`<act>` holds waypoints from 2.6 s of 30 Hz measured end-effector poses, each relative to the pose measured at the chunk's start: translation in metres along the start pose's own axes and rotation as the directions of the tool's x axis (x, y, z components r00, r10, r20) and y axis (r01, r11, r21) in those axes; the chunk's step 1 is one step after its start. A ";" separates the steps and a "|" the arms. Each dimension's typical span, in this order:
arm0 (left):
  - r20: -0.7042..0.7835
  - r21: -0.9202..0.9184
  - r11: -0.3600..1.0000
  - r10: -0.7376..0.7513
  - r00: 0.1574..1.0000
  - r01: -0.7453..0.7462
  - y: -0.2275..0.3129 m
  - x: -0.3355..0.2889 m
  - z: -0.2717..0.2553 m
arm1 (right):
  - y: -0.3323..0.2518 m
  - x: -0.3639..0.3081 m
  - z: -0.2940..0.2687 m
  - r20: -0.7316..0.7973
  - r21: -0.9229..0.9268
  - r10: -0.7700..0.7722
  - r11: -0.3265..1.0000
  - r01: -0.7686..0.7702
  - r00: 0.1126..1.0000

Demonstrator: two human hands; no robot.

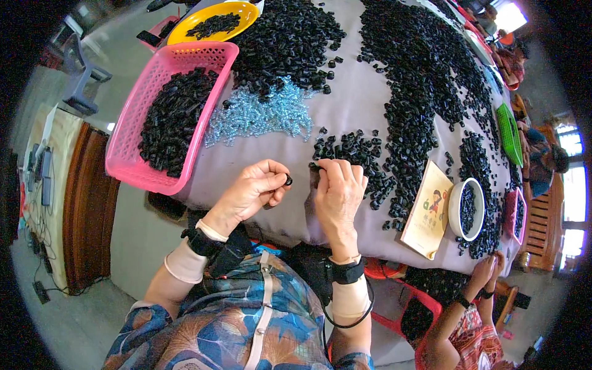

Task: Sorting small black plastic shoe components on a table in a manufacturing environment.

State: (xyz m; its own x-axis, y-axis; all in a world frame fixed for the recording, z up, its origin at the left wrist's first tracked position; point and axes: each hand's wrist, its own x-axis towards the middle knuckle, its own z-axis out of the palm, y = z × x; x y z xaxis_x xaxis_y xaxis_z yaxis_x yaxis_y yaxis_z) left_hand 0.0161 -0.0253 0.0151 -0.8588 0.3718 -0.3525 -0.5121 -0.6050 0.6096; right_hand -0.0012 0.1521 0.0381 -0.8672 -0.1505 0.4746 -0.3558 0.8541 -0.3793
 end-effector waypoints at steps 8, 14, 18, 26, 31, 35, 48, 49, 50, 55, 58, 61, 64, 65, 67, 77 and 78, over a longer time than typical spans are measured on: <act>0.009 0.015 1.000 0.004 1.000 -0.004 -0.001 0.000 0.000 | -0.007 -0.004 -0.009 0.035 0.480 0.307 0.830 -0.286 0.951; -0.041 0.002 0.999 0.045 0.998 -0.045 -0.001 -0.002 0.004 | -0.024 -0.013 -0.001 0.510 0.794 0.463 0.071 -0.604 0.725; -0.020 -0.009 0.998 0.059 0.998 -0.059 -0.004 -0.001 0.001 | -0.031 -0.018 0.005 0.463 0.754 0.423 0.275 -0.597 0.779; -0.010 -0.008 0.997 0.079 0.997 -0.079 -0.004 -0.002 0.002 | -0.033 -0.028 0.015 0.412 0.781 0.356 0.337 -0.526 0.839; -0.027 -0.039 0.996 0.081 0.996 -0.082 -0.005 0.000 -0.002 | -0.041 -0.021 0.005 0.437 0.835 0.462 0.112 -0.539 0.772; -0.024 -0.018 0.996 0.089 0.996 -0.089 -0.005 0.000 -0.002 | -0.037 -0.024 0.004 0.428 0.819 0.440 0.181 -0.545 0.789; -0.045 -0.005 0.996 0.093 0.995 -0.093 -0.005 -0.001 0.002 | -0.043 -0.030 0.003 0.350 0.769 0.443 0.367 -0.523 0.825; -0.043 0.018 0.995 0.099 0.994 -0.098 -0.005 -0.001 0.003 | -0.043 -0.030 0.002 0.336 0.749 0.435 0.414 -0.517 0.835; -0.041 0.041 0.994 0.105 0.994 -0.103 -0.005 0.000 0.004 | -0.042 -0.029 0.001 0.323 0.727 0.427 0.459 -0.510 0.845; -0.025 0.081 0.989 0.129 0.991 -0.126 -0.005 0.000 0.003 | -0.038 -0.032 0.008 0.220 0.690 0.364 0.598 -0.408 0.905; -0.039 0.105 0.987 0.126 0.991 -0.121 -0.005 -0.001 0.003 | -0.039 -0.032 0.009 0.189 0.709 0.329 0.606 -0.360 0.925; -0.051 0.124 0.986 0.122 0.991 -0.115 -0.005 -0.002 0.003 | -0.039 -0.032 0.009 0.197 0.703 0.328 0.609 -0.367 0.924; -0.063 0.139 0.985 0.109 0.992 -0.100 -0.002 -0.003 0.005 | -0.038 -0.032 0.010 0.204 0.707 0.331 0.601 -0.373 0.921; -0.073 0.155 0.984 0.103 0.992 -0.091 -0.001 -0.003 0.006 | -0.038 -0.032 0.010 0.199 0.712 0.323 0.601 -0.362 0.925; -0.052 0.161 0.984 0.092 0.994 -0.083 0.000 -0.002 0.004 | -0.038 -0.033 0.012 0.187 0.724 0.324 0.593 -0.353 0.927; 0.071 0.211 0.975 0.049 0.996 -0.063 0.004 -0.001 0.000 | -0.035 -0.033 0.011 0.183 0.697 0.265 0.644 -0.316 0.947; 0.072 0.211 0.975 0.048 0.996 -0.063 0.003 0.000 -0.002 | -0.034 -0.033 0.012 0.183 0.697 0.266 0.644 -0.316 0.946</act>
State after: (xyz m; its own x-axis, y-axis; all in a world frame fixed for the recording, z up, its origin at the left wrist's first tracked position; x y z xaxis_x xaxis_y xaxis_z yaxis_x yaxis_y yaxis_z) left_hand 0.0148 -0.0281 0.0155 -0.8794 0.3918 -0.2706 -0.4430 -0.4648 0.7667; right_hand 0.0355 0.1222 0.0255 -0.9792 -0.0060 0.2027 -0.1978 0.2504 -0.9477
